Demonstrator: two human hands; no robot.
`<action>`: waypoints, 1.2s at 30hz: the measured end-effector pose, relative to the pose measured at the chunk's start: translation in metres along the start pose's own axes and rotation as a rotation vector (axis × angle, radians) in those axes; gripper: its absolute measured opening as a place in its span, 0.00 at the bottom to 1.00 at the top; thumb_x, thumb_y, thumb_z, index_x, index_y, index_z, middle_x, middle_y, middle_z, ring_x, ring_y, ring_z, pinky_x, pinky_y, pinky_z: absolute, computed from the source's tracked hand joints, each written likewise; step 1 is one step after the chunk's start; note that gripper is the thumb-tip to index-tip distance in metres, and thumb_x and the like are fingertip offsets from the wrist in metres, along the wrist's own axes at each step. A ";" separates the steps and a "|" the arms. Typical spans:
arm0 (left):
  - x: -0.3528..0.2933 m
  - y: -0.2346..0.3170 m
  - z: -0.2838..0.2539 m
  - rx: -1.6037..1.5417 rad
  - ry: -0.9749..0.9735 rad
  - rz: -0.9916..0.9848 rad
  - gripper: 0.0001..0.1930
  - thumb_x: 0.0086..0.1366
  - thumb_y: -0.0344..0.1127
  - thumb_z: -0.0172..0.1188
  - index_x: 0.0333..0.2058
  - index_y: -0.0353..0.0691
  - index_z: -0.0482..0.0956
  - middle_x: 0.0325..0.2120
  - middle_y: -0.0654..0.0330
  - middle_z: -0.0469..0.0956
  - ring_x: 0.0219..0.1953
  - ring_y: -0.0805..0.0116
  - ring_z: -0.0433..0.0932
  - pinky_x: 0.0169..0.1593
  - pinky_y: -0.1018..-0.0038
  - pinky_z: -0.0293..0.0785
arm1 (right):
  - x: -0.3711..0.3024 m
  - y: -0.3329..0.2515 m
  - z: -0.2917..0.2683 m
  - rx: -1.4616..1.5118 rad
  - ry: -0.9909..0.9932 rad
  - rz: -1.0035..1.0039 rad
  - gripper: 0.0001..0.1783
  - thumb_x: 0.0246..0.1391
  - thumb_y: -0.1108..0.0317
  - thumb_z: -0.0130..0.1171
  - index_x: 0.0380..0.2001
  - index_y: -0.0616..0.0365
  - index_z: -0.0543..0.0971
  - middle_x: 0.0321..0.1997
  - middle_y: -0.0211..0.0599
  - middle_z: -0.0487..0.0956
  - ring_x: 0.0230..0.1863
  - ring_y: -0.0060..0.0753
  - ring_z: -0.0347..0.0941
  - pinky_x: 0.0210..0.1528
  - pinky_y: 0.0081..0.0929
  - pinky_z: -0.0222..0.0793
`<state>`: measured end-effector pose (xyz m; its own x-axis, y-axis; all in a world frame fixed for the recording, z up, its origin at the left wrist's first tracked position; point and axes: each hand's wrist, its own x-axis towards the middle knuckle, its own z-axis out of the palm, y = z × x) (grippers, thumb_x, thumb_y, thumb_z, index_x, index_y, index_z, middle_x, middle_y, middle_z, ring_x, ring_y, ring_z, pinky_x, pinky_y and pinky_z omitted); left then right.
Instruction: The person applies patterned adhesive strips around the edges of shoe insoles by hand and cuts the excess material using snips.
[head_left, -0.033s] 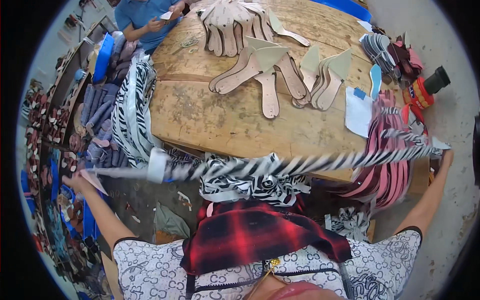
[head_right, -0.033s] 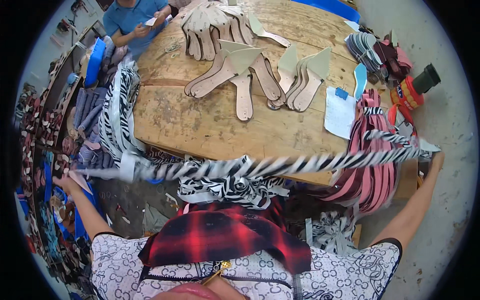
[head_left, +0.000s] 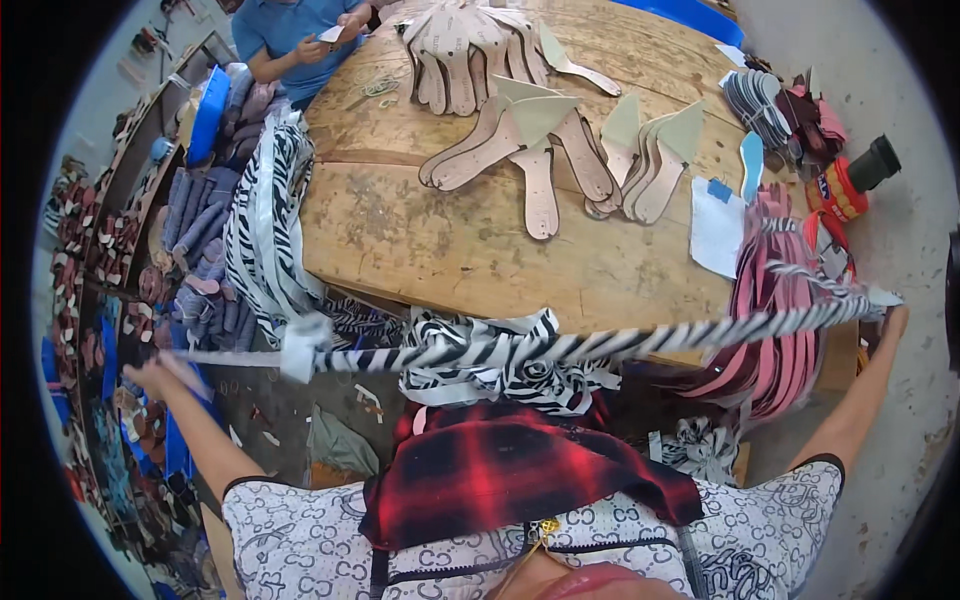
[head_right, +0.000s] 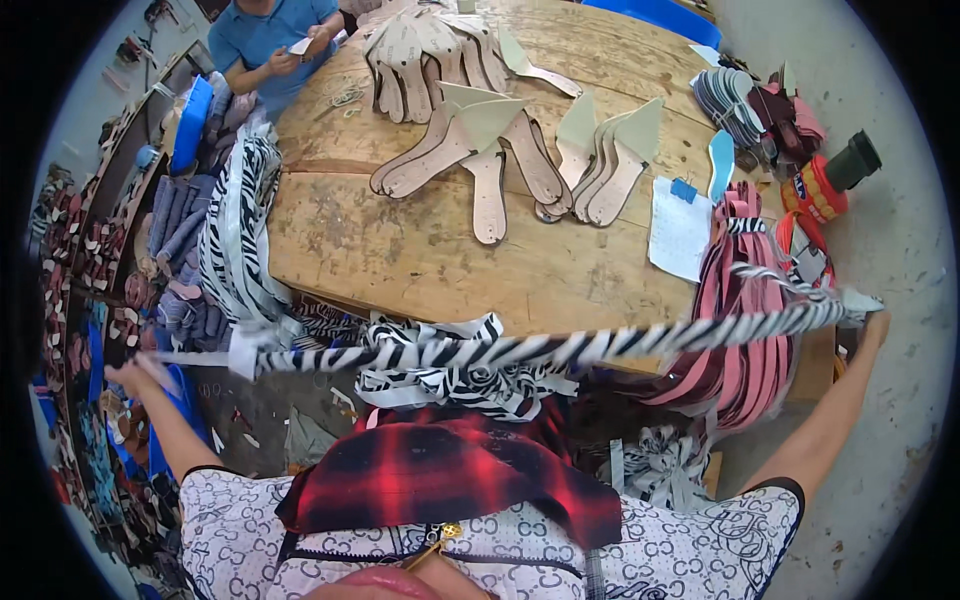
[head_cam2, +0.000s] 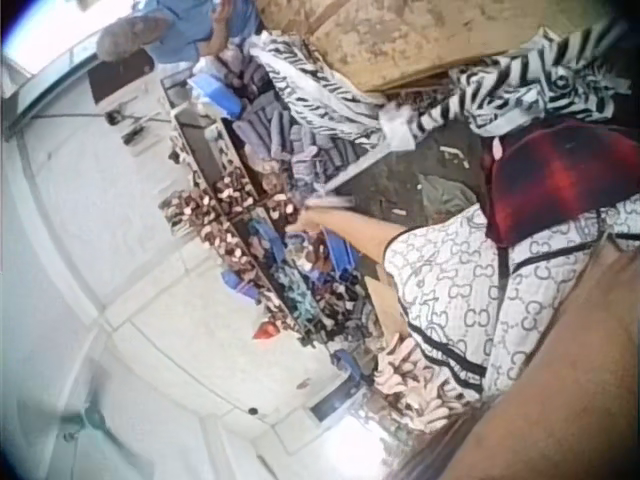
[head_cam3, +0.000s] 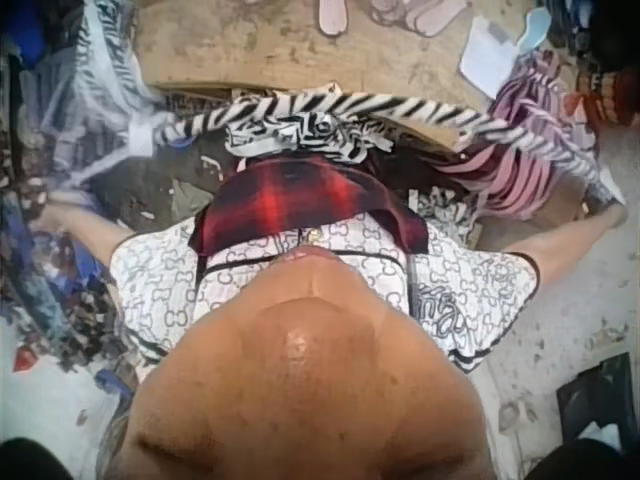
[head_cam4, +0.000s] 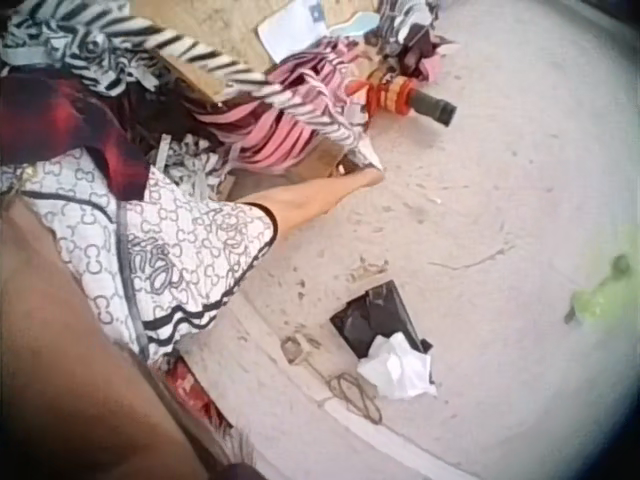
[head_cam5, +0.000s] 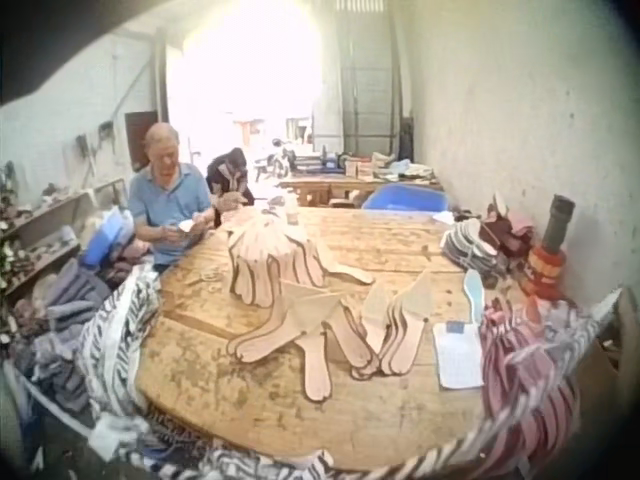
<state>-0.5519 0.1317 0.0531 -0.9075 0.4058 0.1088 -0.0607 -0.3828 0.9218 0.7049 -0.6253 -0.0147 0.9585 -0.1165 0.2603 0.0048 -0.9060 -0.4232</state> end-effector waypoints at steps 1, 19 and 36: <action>-0.017 -0.015 -0.021 -0.021 0.146 -0.040 0.38 0.56 0.58 0.57 0.43 0.18 0.71 0.40 0.42 0.76 0.42 0.52 0.77 0.49 0.58 0.72 | 0.012 0.033 -0.033 0.200 0.076 0.095 0.26 0.48 0.48 0.51 0.31 0.65 0.79 0.32 0.47 0.80 0.33 0.44 0.76 0.35 0.42 0.69; -0.117 -0.059 -0.024 -0.458 -1.242 -0.966 0.37 0.57 0.51 0.61 0.52 0.24 0.59 0.32 0.61 0.60 0.25 0.75 0.57 0.29 0.81 0.57 | -0.324 -0.325 0.000 0.068 -0.754 -0.958 0.30 0.53 0.63 0.58 0.58 0.64 0.66 0.55 0.43 0.72 0.55 0.33 0.67 0.57 0.26 0.61; -0.021 0.056 -0.034 -0.474 -1.040 -0.694 0.34 0.51 0.43 0.52 0.51 0.21 0.56 0.31 0.59 0.58 0.33 0.69 0.60 0.40 0.77 0.61 | -0.714 -0.348 0.009 0.439 -1.421 -1.269 0.11 0.50 0.70 0.59 0.31 0.61 0.68 0.27 0.38 0.70 0.25 0.37 0.70 0.29 0.32 0.65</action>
<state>-0.5498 0.0736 0.0902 0.0931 0.9906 0.0999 -0.7072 -0.0049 0.7070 0.0213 -0.2226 -0.0613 -0.1623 0.9766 -0.1413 0.6077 -0.0138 -0.7940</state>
